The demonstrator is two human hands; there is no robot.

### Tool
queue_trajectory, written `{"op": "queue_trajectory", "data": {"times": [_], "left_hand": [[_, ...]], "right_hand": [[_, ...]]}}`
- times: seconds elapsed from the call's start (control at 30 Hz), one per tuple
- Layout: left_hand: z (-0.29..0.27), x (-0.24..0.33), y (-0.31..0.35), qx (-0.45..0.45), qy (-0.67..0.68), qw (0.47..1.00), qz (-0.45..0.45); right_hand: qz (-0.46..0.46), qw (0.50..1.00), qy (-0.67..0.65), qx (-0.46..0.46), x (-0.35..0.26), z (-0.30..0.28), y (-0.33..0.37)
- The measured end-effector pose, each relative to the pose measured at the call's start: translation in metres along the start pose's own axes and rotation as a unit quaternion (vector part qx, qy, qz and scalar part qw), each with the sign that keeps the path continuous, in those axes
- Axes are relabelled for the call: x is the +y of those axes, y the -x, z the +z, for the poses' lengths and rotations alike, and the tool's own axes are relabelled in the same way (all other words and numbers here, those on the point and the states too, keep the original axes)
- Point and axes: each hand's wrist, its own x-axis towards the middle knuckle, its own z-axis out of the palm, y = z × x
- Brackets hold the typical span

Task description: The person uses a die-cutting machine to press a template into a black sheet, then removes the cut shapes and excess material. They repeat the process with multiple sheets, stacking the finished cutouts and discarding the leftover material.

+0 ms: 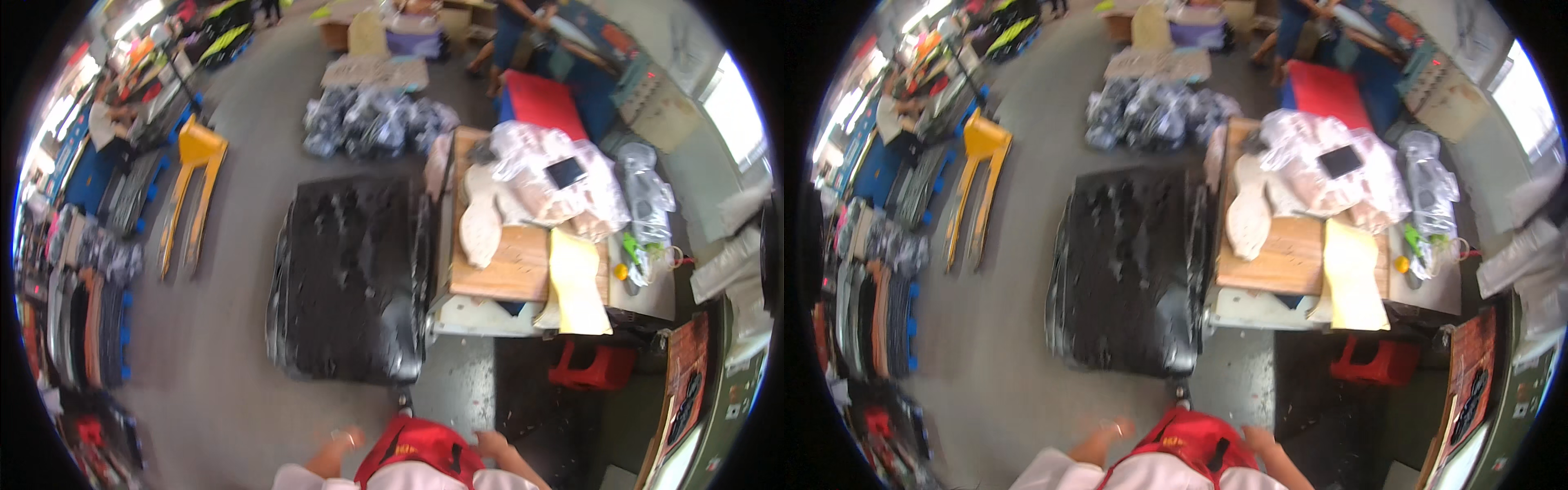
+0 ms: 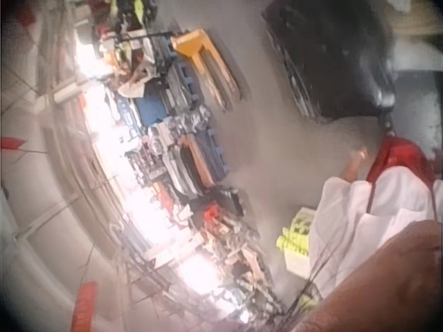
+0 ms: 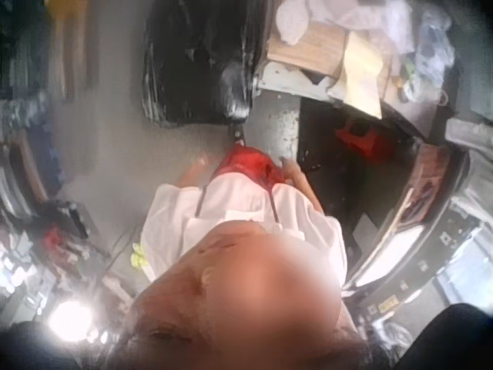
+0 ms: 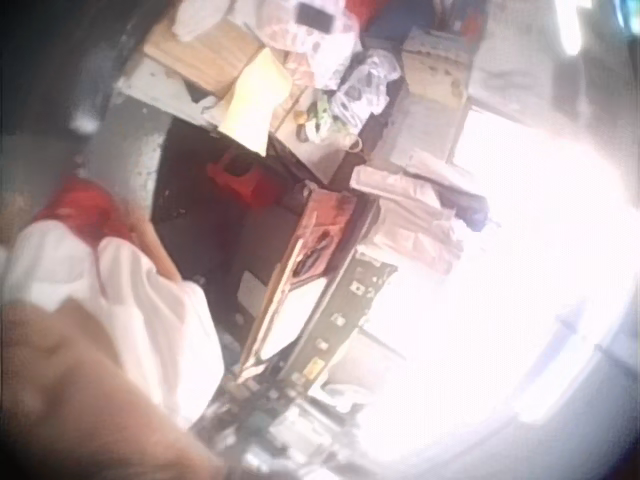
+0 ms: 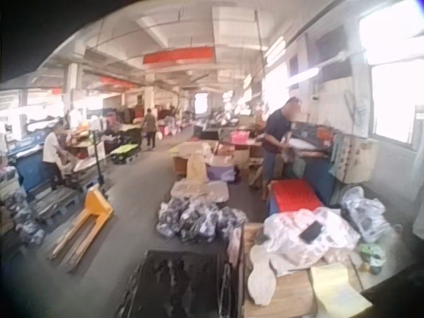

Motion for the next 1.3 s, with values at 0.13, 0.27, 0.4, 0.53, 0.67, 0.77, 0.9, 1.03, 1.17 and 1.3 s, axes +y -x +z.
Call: {"op": "queue_trajectory", "data": {"times": [0.13,0.27,0.4,0.53,0.67,0.77,0.9,1.03,1.17,1.3], "left_hand": [[0.015,0.025,-0.03,0.03,0.057,0.996,0.054],[-0.092,0.01,-0.043,0.216,0.068,0.974,0.011],[-0.17,0.048,-0.011,0.298,0.353,0.887,0.004],[-0.12,0.15,0.038,0.138,0.413,0.9,-0.004],[-0.012,0.235,0.042,0.061,0.112,0.99,0.061],[-0.007,0.261,0.022,-0.071,-0.306,0.904,0.289],[-0.065,0.298,-0.028,0.015,-0.067,0.986,0.154],[-0.081,0.337,-0.076,0.028,-0.083,0.992,0.09],[-0.029,0.375,-0.1,-0.061,-0.364,0.919,0.139],[0.04,0.437,-0.095,-0.179,-0.601,0.713,0.314]], "right_hand": [[0.021,0.991,-0.067,0.114,0.047,0.07,0.008],[0.025,0.935,-0.272,0.227,0.047,0.089,0.001],[-0.014,0.899,-0.344,0.272,0.05,0.109,0.04],[0.093,0.919,-0.285,0.255,0.07,0.167,0.097],[0.2,0.895,-0.303,0.26,0.093,0.235,0.177],[0.231,0.772,-0.439,0.398,0.082,0.287,0.228],[0.358,0.465,-0.626,0.513,0.044,0.365,0.259],[0.524,0.215,-0.668,0.483,-0.05,0.448,0.269],[0.547,0.203,-0.735,0.345,-0.148,0.512,0.273],[0.57,0.001,-0.736,0.366,-0.192,0.562,0.255]]}}
